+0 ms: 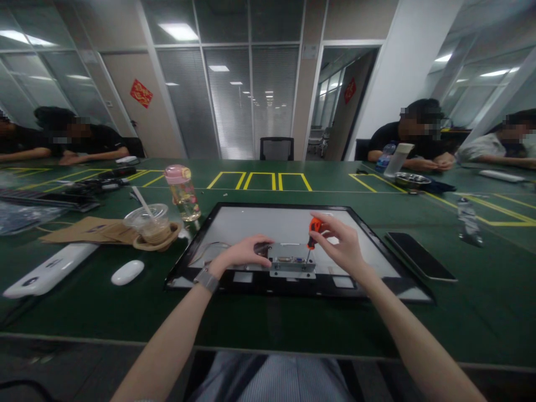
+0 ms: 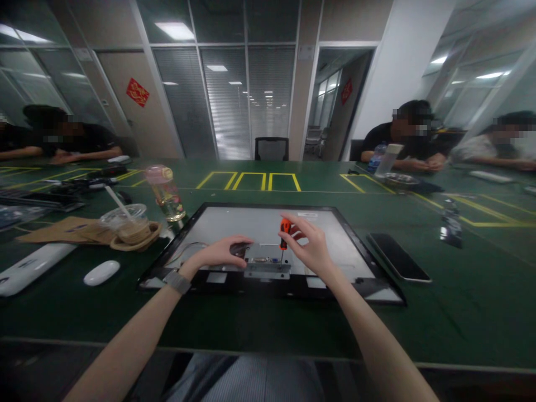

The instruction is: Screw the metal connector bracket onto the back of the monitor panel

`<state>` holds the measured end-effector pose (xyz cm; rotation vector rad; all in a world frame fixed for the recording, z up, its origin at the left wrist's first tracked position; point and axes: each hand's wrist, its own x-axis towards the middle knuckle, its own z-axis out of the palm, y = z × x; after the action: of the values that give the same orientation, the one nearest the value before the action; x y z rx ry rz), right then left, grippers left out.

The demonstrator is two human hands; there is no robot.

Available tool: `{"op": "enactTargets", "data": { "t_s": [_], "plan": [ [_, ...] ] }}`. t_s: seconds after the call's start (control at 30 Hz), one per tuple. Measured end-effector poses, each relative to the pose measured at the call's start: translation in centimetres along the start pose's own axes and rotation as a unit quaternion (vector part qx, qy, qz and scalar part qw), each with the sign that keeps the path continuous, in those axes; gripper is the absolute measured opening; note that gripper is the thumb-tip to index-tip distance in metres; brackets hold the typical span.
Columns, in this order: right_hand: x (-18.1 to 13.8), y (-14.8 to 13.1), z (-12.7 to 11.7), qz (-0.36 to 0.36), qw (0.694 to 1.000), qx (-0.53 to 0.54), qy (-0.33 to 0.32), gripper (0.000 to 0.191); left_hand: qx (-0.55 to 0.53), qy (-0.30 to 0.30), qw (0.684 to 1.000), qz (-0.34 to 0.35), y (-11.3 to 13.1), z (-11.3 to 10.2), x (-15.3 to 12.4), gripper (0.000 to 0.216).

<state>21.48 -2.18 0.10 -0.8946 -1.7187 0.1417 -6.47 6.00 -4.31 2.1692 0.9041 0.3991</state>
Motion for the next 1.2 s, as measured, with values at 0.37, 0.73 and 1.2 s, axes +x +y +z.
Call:
{"op": "enactTargets", "data": {
  "t_s": [0.37, 0.73, 1.2],
  "plan": [
    [-1.1, -0.6, 3.2, 0.091, 0.973, 0.167, 0.129, 0.034, 0.01, 0.003, 1.0, 0.004, 0.0, 0.0, 0.0, 0.074],
    [-1.9, -0.6, 4.3, 0.096, 0.979, 0.163, 0.071, 0.037, 0.0, 0.0, 1.0, 0.009, 0.2, 0.0, 0.0, 0.073],
    [-2.1, -0.7, 4.5, 0.052, 0.992, 0.116, 0.025, 0.037, -0.004, 0.005, 1.0, -0.004, 0.5, 0.1, 0.1, 0.069]
  ]
}}
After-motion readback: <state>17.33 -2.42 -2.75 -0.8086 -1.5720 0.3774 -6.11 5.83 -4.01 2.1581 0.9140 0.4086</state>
